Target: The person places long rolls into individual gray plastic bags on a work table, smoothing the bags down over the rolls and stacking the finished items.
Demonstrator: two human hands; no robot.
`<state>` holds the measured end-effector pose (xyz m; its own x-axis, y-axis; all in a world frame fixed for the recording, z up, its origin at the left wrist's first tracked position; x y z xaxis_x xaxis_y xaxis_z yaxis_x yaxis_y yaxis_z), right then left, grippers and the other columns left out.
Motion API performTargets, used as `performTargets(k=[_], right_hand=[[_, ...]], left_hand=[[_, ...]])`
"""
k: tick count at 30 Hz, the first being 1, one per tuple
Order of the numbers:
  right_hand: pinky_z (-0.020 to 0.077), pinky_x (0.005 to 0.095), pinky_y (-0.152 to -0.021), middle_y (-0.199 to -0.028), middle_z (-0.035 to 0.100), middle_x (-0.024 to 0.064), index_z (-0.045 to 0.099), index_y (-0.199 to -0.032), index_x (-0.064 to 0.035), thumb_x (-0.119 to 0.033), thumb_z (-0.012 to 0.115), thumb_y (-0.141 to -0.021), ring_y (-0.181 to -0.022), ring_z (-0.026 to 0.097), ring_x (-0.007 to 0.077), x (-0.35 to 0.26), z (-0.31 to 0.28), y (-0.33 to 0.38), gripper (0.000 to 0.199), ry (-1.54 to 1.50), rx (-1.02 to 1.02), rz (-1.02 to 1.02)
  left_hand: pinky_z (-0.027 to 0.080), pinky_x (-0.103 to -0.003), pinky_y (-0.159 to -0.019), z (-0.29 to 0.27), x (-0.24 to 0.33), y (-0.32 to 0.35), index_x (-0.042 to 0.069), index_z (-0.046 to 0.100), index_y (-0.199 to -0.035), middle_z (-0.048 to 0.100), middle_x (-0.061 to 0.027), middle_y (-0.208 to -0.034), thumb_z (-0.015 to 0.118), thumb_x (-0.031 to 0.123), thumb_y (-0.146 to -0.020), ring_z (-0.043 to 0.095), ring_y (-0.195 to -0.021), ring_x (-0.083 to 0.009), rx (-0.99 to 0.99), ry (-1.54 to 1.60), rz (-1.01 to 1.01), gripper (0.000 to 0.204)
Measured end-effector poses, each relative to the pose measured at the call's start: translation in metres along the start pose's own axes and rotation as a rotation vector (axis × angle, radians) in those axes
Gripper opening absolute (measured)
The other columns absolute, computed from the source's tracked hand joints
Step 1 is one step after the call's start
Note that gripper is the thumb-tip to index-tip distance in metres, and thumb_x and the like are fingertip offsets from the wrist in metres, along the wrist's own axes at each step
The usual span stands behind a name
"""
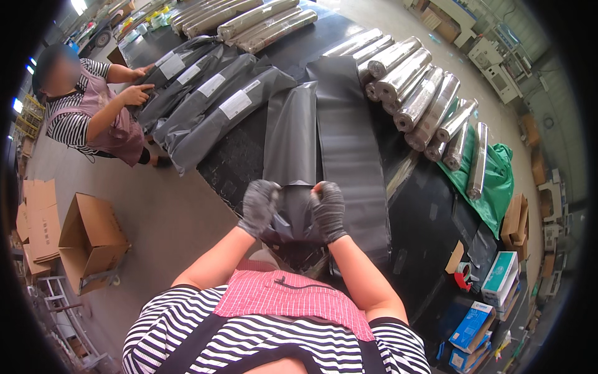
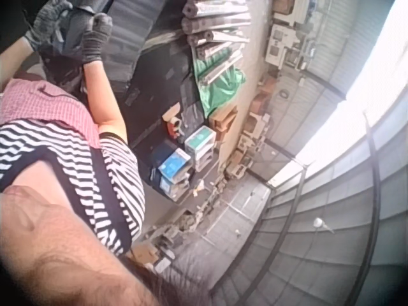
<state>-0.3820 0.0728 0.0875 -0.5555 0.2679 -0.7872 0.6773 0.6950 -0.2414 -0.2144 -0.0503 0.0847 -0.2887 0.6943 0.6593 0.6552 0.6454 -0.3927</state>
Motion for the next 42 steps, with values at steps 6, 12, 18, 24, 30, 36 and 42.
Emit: performTargets(k=[6, 12, 18, 24, 30, 36, 42], right_hand=[[0.04, 0.0436, -0.107, -0.126, 0.057, 0.0199, 0.058, -0.124, -0.0027, -0.008, 0.057, -0.088, -0.12, 0.053, 0.036, -0.04, 0.015, 0.028, 0.036, 0.138, -0.111, -0.313], [0.0285, 0.0417, -0.117, -0.148, 0.042, 0.0221, 0.039, -0.146, 0.0002, -0.012, 0.05, -0.095, -0.14, 0.036, 0.0368, 0.01, 0.054, -0.014, 0.054, 0.034, -0.144, -0.177], [0.034, 0.0393, -0.113, -0.147, 0.04, 0.0315, 0.024, -0.149, 0.0085, -0.043, 0.069, -0.088, -0.137, 0.041, 0.0404, 0.037, 0.077, 0.018, 0.091, -0.226, -0.25, 0.465], [0.0358, 0.0387, -0.112, -0.145, 0.041, 0.0327, 0.022, -0.149, 0.0107, -0.045, 0.073, -0.084, -0.137, 0.042, 0.038, 0.028, 0.123, -0.018, 0.1, -0.182, -0.142, 0.509], [0.0445, 0.0373, -0.104, -0.138, 0.049, 0.0316, 0.015, -0.151, 0.0082, -0.047, 0.089, -0.063, -0.127, 0.052, 0.0365, 0.02, 0.135, -0.064, 0.127, -0.143, -0.319, 0.625], [0.0446, 0.037, -0.104, -0.136, 0.052, 0.0275, 0.02, -0.149, 0.0088, -0.041, 0.091, -0.061, -0.125, 0.055, 0.0328, -0.011, 0.199, -0.093, 0.124, -0.096, -0.283, 0.63], [0.037, 0.0374, -0.111, -0.142, 0.044, 0.0326, 0.015, -0.149, 0.0121, -0.05, 0.09, -0.061, -0.133, 0.046, 0.0361, -0.05, 0.294, -0.164, 0.131, -0.146, -0.249, 0.618]], left_hand=[[0.028, -0.05, -0.115, 0.053, 0.046, 0.019, 0.005, 0.043, -0.145, 0.044, -0.0165, -0.147, 0.054, 0.028, -0.092, 0.038, -0.139, -0.0318, -0.34, -0.202, 0.137, 0.059], [0.021, -0.053, -0.117, 0.077, 0.008, -0.021, 0.007, 0.027, -0.153, 0.026, -0.0125, -0.16, 0.049, 0.035, -0.095, 0.026, -0.147, -0.0305, -0.369, -0.191, -0.072, 0.068], [0.02, -0.047, -0.12, 0.069, 0.01, 0.068, -0.001, 0.009, -0.155, 0.015, -0.0295, -0.158, 0.057, 0.048, -0.092, 0.017, -0.148, -0.0406, -0.527, -0.108, -0.247, 0.093], [0.024, -0.038, -0.119, 0.032, -0.038, 0.02, -0.001, 0.016, -0.154, 0.026, -0.0252, -0.156, 0.06, 0.043, -0.094, 0.026, -0.146, -0.0366, -0.535, 0.213, -0.201, 0.087], [0.02, -0.059, -0.116, -0.055, -0.12, -0.136, 0.021, 0.047, -0.145, 0.037, -0.0154, -0.153, 0.061, 0.031, -0.089, 0.028, -0.145, -0.035, -0.243, -0.66, -0.03, 0.058], [0.032, -0.061, -0.107, -0.057, -0.221, -0.205, 0.039, 0.042, -0.147, 0.03, -0.0106, -0.158, 0.053, 0.019, -0.092, 0.032, -0.142, -0.0371, -0.462, -0.781, -0.098, 0.059], [0.028, -0.057, -0.11, -0.098, -0.303, -0.249, 0.034, 0.052, -0.139, 0.036, -0.0105, -0.153, 0.059, 0.018, -0.086, 0.036, -0.138, -0.0339, -0.314, -0.809, -0.095, 0.056]])
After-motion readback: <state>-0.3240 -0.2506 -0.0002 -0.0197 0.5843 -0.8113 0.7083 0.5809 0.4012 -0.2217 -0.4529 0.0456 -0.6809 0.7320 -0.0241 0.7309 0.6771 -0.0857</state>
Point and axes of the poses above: each hand's wrist, its own y-axis away from the middle knuckle, its own z-axis out of the palm, x = y × z, the point moved 10 cm from there along -y, towards the middle knuckle
